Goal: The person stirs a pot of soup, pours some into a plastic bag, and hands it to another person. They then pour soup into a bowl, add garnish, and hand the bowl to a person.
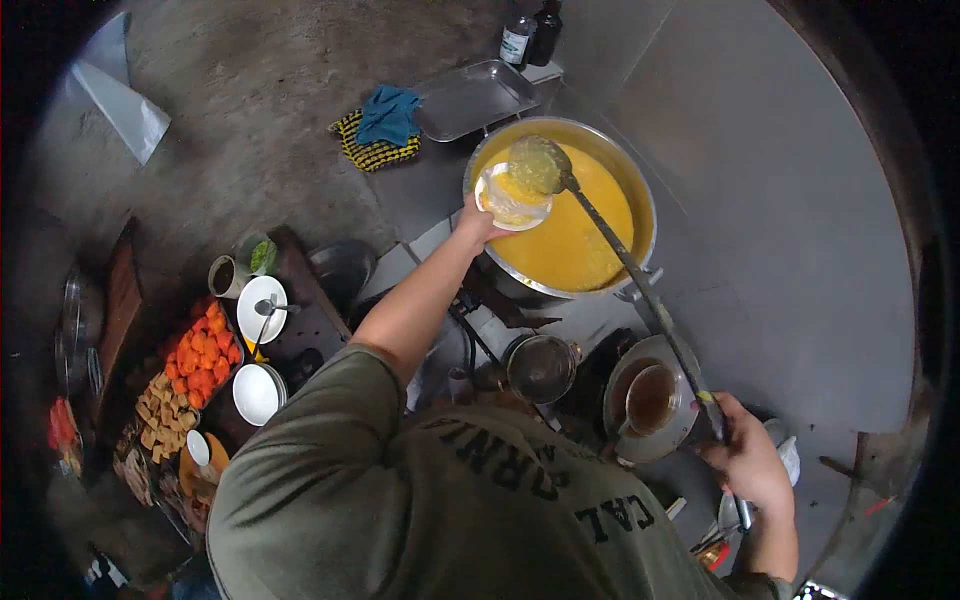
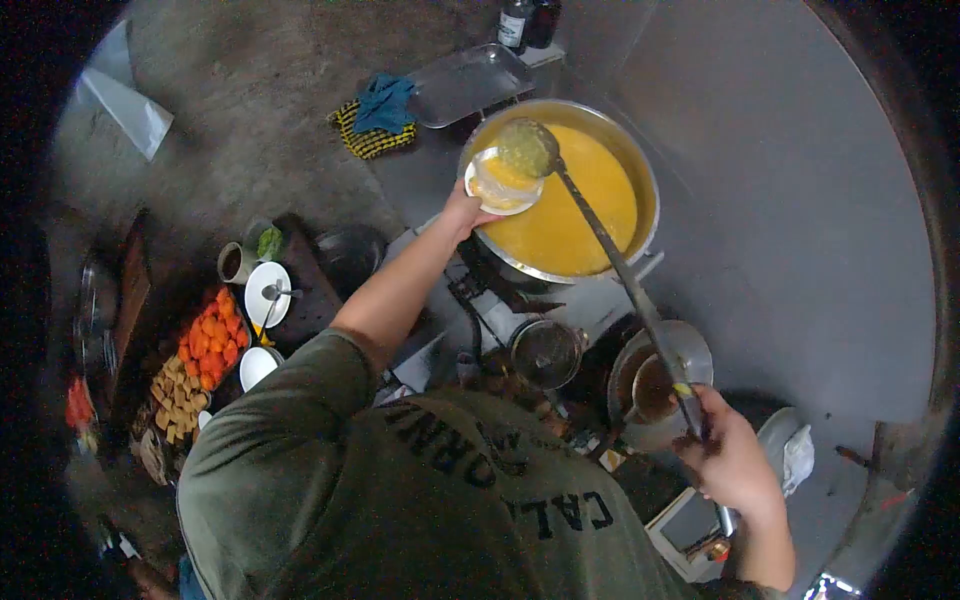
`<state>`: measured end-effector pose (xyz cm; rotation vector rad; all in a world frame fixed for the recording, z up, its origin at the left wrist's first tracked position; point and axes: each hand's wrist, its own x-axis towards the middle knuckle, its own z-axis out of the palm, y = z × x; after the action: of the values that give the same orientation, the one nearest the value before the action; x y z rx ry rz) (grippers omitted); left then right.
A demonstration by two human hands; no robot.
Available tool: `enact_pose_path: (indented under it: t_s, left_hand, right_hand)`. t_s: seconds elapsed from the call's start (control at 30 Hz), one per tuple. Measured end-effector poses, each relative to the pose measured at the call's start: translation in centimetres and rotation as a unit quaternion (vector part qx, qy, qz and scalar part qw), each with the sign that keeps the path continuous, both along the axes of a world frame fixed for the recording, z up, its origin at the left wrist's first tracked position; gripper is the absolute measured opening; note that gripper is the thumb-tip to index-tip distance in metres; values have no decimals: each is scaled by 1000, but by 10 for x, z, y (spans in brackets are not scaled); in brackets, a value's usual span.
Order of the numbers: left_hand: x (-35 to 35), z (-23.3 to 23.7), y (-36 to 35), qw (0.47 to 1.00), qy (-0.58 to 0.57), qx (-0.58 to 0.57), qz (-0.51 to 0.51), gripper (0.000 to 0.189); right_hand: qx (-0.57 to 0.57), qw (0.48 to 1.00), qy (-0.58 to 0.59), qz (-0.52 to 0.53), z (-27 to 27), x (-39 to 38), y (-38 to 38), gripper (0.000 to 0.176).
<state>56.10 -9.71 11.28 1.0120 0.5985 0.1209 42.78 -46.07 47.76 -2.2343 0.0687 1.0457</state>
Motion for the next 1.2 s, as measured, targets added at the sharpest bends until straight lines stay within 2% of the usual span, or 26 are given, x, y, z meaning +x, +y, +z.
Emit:
enact_pose_path:
  t_s: [0.07, 0.1, 0.13, 0.23, 0.33, 0.4, 0.43, 0.47, 0.53, 0.63, 0.7, 0.8, 0.9, 0.93, 0.97, 1.0, 1.07, 1.17, 1.2]
  left_hand:
    - [4, -11, 3, 1000, 5, 0, 0, 51]
    - [1, -2, 3, 1000, 9, 2, -6, 52]
    - [0, 3, 4, 1000, 13, 3, -12, 54]
    - [-8, -5, 14, 999, -19, 19, -21, 51]
    - [-37, 5, 18, 999, -7, 31, -11, 53]
    - [-60, -14, 27, 998, -49, 21, -24, 54]
    - [-74, -15, 31, 997, -71, 17, -31, 55]
    - [-89, -16, 34, 998, -49, 19, -20, 56]
    - [-123, 19, 41, 1000, -6, 23, 3, 57]
    - [-176, 29, 56, 999, 25, 20, 35, 57]
    - [-222, 28, 62, 998, -4, 15, 57, 58]
    - [-296, 39, 77, 996, 12, 15, 92, 58]
    - [-356, 33, 85, 990, 56, 1, 128, 62]
    - [-374, 29, 85, 988, 64, -3, 139, 62]
    - [-392, 25, 85, 986, 71, -7, 150, 63]
    - [-411, 21, 85, 984, 75, -12, 160, 63]
    - [-447, 11, 87, 980, 84, -22, 181, 65]
    - [-487, -17, 87, 971, 53, -16, 231, 65]
    - [-499, -24, 88, 970, 66, -19, 233, 65]
  right_hand:
    - [86, 987, 66, -115, 2, 12, -19, 50]
    - [128, 972, 99, -172, 3, 21, -31, 50]
    - [196, 954, 149, -172, 1, 32, -41, 49]
    - [228, 937, 171, -200, -17, 56, -54, 45]
    - [122, 973, 129, -149, -39, 66, -31, 46]
    - [-30, 999, 17, 22, -66, 61, -7, 47]
    - [-104, 988, -41, 109, -83, 59, 3, 48]
    - [-152, 963, -95, 202, -104, 63, 7, 49]
    - [-228, 900, -164, 334, -142, 71, 21, 51]
    - [-303, 821, -208, 437, -187, 71, 41, 52]
    - [-324, 780, -238, 481, -227, 72, 50, 53]
    - [-338, 729, -195, 563, -263, 79, 93, 46]
    - [-222, 717, -383, 539, -280, 29, 149, 30]
    - [-50, 850, -255, 458, -302, 11, 170, 27]
    - [123, 925, -107, 344, -325, -10, 196, 25]
    - [176, 963, 137, 155, -328, -45, 229, 24]
    - [221, 923, 313, 26, -344, -105, 284, 21]
    - [218, 846, 461, -156, -394, -156, 333, 20]
    - [215, 847, 465, -140, -406, -167, 338, 19]
